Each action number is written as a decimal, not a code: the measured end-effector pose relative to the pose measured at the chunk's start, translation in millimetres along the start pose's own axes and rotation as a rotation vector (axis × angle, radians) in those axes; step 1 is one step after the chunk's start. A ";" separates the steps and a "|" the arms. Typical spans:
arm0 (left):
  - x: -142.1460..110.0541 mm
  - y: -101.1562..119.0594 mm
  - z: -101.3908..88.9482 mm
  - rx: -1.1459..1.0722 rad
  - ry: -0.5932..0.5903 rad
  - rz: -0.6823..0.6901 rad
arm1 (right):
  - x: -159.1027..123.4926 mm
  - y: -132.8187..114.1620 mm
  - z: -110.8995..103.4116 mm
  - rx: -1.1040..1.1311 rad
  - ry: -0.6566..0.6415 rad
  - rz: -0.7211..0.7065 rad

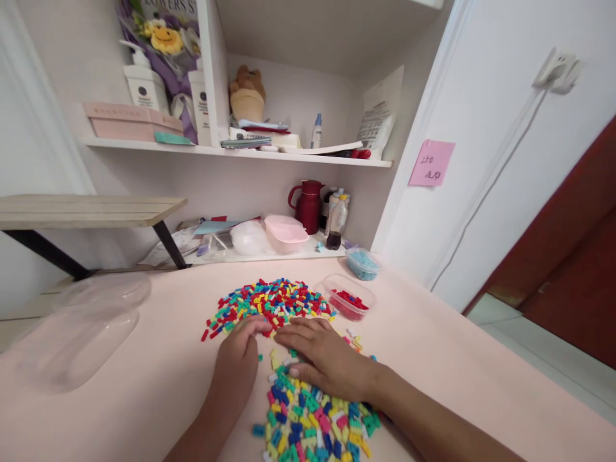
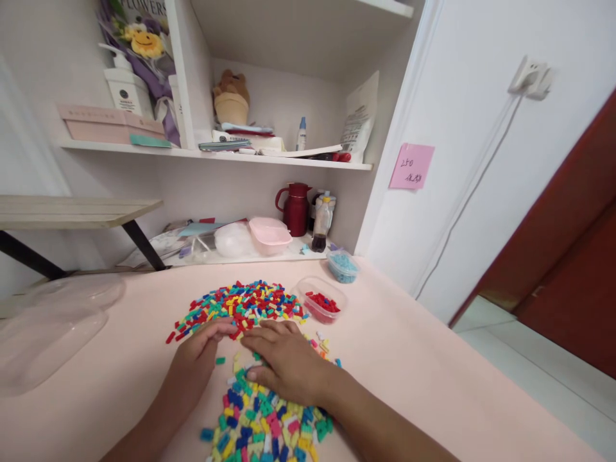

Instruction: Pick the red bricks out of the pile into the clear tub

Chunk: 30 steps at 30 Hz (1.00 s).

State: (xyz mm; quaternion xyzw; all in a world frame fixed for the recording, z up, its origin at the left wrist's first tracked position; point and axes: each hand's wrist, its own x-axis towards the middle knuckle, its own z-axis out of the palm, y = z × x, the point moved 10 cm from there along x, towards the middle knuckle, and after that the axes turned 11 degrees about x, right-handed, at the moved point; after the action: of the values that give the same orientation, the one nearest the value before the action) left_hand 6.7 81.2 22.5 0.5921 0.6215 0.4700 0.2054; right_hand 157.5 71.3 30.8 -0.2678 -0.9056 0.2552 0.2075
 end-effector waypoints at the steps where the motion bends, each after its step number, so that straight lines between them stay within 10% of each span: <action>1: -0.1 2.3 1.8 0.007 -0.019 0.016 | 0.4 -2.4 -2.5 0.028 0.009 -0.018; 17: -3.1 -3.9 41.2 -0.280 -0.344 0.022 | 3.4 -6.6 -11.6 0.152 0.087 -0.125; 30: -0.7 -13.5 4.6 -0.050 0.006 -0.050 | -2.1 9.2 -22.6 0.132 0.227 0.000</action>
State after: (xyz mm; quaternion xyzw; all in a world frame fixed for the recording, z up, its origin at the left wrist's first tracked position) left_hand 3.3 84.1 9.0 0.5698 0.6247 0.4819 0.2298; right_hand 174.2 84.7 42.8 -0.2809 -0.8576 0.2822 0.3256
